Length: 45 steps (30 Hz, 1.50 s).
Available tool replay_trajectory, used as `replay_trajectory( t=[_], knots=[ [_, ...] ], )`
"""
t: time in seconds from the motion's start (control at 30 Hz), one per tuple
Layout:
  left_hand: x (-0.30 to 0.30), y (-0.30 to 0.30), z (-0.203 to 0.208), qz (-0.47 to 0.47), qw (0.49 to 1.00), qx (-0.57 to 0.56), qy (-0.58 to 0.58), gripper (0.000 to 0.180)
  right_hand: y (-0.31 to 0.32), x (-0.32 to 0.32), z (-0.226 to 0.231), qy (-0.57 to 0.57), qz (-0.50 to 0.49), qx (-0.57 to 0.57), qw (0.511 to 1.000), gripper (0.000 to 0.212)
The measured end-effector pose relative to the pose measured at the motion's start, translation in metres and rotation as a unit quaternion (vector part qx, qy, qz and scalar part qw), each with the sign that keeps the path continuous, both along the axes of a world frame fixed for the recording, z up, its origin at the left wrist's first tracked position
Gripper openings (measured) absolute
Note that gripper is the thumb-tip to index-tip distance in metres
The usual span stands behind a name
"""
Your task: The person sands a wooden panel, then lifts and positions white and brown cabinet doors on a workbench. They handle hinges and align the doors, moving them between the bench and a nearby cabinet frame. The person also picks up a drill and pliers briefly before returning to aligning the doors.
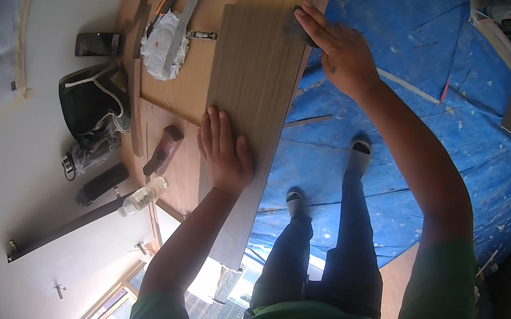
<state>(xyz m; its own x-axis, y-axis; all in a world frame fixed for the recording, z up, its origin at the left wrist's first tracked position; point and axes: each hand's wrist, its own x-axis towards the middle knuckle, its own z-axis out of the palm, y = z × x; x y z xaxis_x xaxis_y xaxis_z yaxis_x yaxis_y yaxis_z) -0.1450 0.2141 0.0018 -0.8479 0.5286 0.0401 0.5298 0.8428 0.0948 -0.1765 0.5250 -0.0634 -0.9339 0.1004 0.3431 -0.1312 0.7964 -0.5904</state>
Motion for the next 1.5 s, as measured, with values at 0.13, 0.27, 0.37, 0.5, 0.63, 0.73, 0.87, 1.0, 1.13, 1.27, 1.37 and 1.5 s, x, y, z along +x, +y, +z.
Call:
replay_trajectory(
  t=[0.13, 0.27, 0.37, 0.5, 0.63, 0.73, 0.87, 1.0, 1.13, 1.27, 1.37, 1.5],
  knots=[
    [0.001, 0.000, -0.001, 0.009, 1.000, -0.005, -0.002, 0.059, -0.059, 0.079, 0.007, -0.061, 0.155, -0.074, 0.983, 0.078],
    [0.001, -0.003, -0.001, 0.010, 1.000, 0.004, -0.001, 0.060, -0.084, 0.123, 0.017, -0.036, 0.099, -0.226, 0.968, 0.078],
    [0.003, -0.005, 0.000, 0.019, 1.000, -0.008, -0.003, 0.060, -0.058, 0.103, 0.018, -0.189, -0.114, -0.541, 0.811, 0.065],
    [0.001, -0.001, 0.002, 0.006, 1.000, -0.004, 0.005, 0.057, -0.029, 0.070, 0.014, -0.120, -0.187, -0.680, 0.699, 0.057],
    [0.000, -0.001, 0.004, 0.008, 1.000, 0.002, -0.001, 0.056, -0.021, 0.049, 0.012, -0.085, -0.157, -0.761, 0.623, 0.055],
    [0.000, -0.001, 0.003, 0.010, 1.000, 0.005, 0.000, 0.056, -0.017, 0.044, 0.007, -0.080, -0.102, -0.776, 0.618, 0.051],
    [0.000, -0.002, 0.005, 0.012, 1.000, 0.010, -0.003, 0.056, -0.015, 0.041, 0.006, -0.090, -0.063, -0.789, 0.605, 0.048],
    [-0.001, -0.002, 0.005, 0.010, 1.000, 0.001, -0.004, 0.056, -0.013, 0.039, 0.002, -0.092, -0.087, -0.798, 0.589, 0.045],
    [-0.001, -0.004, 0.002, 0.013, 1.000, 0.010, 0.000, 0.059, -0.009, 0.033, 0.003, -0.098, -0.138, -0.783, 0.598, 0.050],
    [0.000, -0.002, 0.005, 0.014, 1.000, 0.004, -0.004, 0.056, -0.007, 0.025, 0.011, -0.107, -0.154, -0.747, 0.638, 0.056],
    [-0.001, -0.001, 0.006, 0.015, 1.000, 0.002, -0.007, 0.056, -0.008, 0.020, 0.012, -0.122, -0.134, -0.654, 0.734, 0.052],
    [-0.001, -0.002, 0.005, 0.011, 1.000, 0.013, -0.003, 0.057, -0.003, 0.019, 0.001, -0.143, -0.119, -0.619, 0.763, 0.056]
  ],
)
